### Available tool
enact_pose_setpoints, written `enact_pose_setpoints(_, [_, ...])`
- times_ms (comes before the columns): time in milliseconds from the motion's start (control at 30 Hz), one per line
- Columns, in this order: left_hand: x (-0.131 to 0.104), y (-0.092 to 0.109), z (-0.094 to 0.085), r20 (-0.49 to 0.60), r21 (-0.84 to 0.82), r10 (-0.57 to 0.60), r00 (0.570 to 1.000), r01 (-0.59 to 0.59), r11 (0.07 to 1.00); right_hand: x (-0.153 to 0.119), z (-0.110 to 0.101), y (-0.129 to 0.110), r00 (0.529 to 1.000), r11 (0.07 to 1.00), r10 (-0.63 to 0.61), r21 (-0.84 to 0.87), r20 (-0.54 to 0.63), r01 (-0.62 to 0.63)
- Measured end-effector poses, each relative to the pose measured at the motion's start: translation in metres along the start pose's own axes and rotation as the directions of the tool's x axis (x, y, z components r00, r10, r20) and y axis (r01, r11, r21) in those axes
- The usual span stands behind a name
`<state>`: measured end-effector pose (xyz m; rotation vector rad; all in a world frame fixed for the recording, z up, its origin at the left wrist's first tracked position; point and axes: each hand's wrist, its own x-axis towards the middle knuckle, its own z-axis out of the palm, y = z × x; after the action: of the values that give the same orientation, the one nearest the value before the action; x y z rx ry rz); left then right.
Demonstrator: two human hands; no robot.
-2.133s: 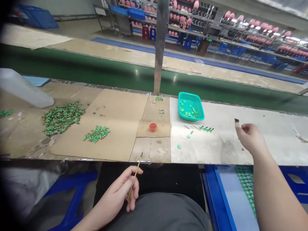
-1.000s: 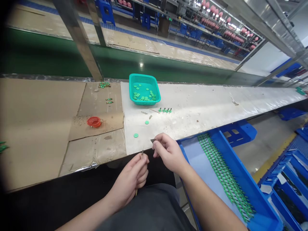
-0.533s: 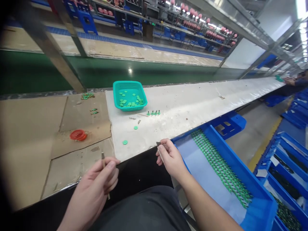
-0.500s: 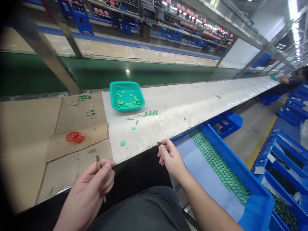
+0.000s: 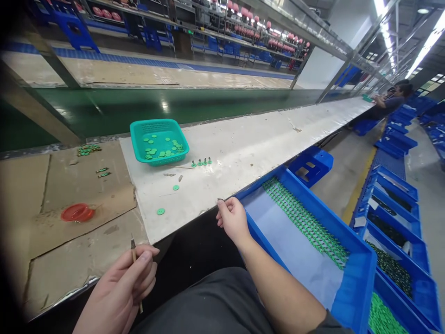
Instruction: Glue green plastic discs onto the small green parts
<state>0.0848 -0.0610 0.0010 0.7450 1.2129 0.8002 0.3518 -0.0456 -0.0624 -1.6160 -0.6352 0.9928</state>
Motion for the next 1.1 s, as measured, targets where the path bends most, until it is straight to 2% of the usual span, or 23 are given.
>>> enact_pose_setpoints(300, [0.011, -0.008, 0.001, 0.03, 0.006, -0.002, 1.0, 0.002, 1.0, 0.005, -0.012, 0.003, 0.997, 0.999, 0.018, 0.045, 0.073, -0.022])
enact_pose_setpoints(533, [0.01, -0.006, 0.0, 0.025, 0.01, -0.022, 0.999, 0.022, 1.0, -0.01, -0.025, 0.014, 0.996, 0.997, 0.019, 0.068, 0.086, -0.025])
enact_pose_setpoints(667, [0.01, -0.007, -0.002, 0.009, 0.016, -0.036, 0.999, 0.036, 0.999, -0.012, -0.033, 0.011, 0.997, 0.994, 0.008, 0.105, 0.076, -0.016])
enact_pose_setpoints(900, [0.01, -0.009, 0.004, 0.028, 0.036, -0.038, 0.999, 0.037, 0.999, 0.007, -0.014, -0.002, 0.998, 0.993, -0.018, 0.117, 0.053, 0.012])
enact_pose_setpoints(1100, [0.009, -0.007, 0.007, 0.016, 0.039, -0.049, 0.999, 0.048, 0.998, 0.005, -0.009, -0.003, 0.999, 0.996, -0.042, 0.083, 0.017, 0.041])
